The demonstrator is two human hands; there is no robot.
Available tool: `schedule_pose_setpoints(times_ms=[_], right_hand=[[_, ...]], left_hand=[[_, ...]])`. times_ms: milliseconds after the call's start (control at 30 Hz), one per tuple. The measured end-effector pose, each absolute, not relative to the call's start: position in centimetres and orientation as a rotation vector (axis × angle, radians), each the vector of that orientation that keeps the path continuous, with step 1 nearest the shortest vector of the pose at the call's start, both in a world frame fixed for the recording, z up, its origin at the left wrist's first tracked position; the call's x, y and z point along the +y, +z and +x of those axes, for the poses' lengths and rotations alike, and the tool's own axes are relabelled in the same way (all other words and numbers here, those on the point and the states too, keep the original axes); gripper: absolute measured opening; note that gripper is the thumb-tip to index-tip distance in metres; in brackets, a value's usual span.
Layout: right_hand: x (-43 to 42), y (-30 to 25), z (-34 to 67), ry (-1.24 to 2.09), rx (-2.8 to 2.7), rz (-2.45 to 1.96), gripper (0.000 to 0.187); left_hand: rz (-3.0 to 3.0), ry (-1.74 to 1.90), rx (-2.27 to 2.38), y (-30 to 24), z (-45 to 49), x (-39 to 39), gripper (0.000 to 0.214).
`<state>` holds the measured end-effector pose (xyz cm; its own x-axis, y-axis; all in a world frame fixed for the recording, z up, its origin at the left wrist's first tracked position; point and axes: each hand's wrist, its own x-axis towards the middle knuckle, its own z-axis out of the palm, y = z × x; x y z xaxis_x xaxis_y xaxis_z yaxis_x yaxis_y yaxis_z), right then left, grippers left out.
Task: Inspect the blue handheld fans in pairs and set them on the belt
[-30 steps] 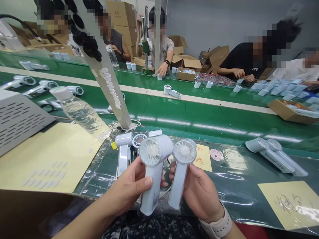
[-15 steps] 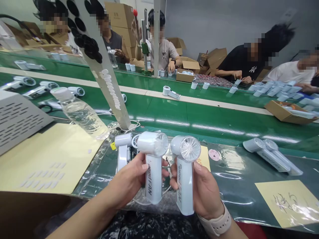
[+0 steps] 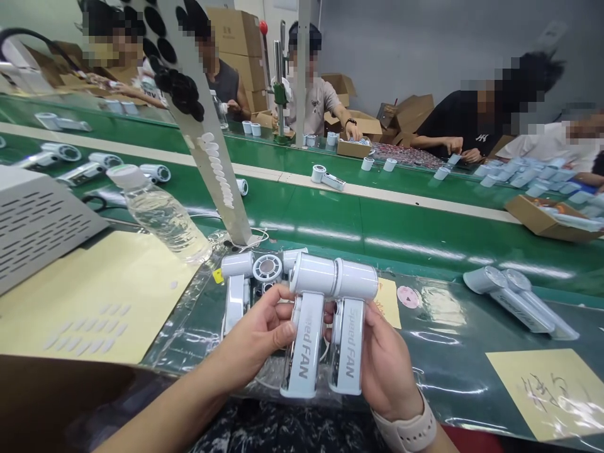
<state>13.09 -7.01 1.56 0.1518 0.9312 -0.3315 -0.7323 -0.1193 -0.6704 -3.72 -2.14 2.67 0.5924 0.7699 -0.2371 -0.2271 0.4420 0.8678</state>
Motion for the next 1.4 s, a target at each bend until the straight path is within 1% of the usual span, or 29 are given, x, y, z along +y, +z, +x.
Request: schedule_pose_setpoints(times_ms=[200,467,800,933,1033,1133,1233,1300,1400], right_hand=[[-6.9,0.6,12.9,1.541,-0.188,-0.906,0.022],[-7.3,2.0,13.0,1.480,-0.233,-0.857,0.019],[-7.2,1.9,13.0,1.489,-0.202,-0.896,0.019],[-7.0,1.7,12.9,1.515,-0.184,-0.883,0.018],[-7.1,1.5,13.1,1.530,-0.189,-0.921,0.023],[-7.6,1.3,13.5,1.478,-0.302,-0.955,0.031],[-8.6,1.2,13.9,1.270,-0.555,-1.066,0.040],[-9.1,1.4,14.1,1.115,-0.811,-1.090,0.046],[-9.0,1.7,14.6,0.996,-1.147,-0.989,0.047]], left_hand=[[0.875,0.658,0.743,2.2,-3.5,-2.2,0.045],[0.899,0.686,0.704,2.5,-3.5,-2.3,0.051],[0.883,0.669,0.720,1.9,-3.5,-2.2,0.042],[0.892,0.668,0.739,1.5,-3.5,-2.1,0.043],[0.919,0.641,0.749,1.6,-3.5,-2.0,0.041],[0.992,0.631,0.752,2.1,-3.8,-1.9,0.034],[1.250,0.714,0.762,2.6,-4.3,-2.1,0.028],[1.521,0.801,0.736,2.6,-4.7,-2.1,0.030],[1.852,0.913,0.625,2.4,-5.0,-1.8,0.039]])
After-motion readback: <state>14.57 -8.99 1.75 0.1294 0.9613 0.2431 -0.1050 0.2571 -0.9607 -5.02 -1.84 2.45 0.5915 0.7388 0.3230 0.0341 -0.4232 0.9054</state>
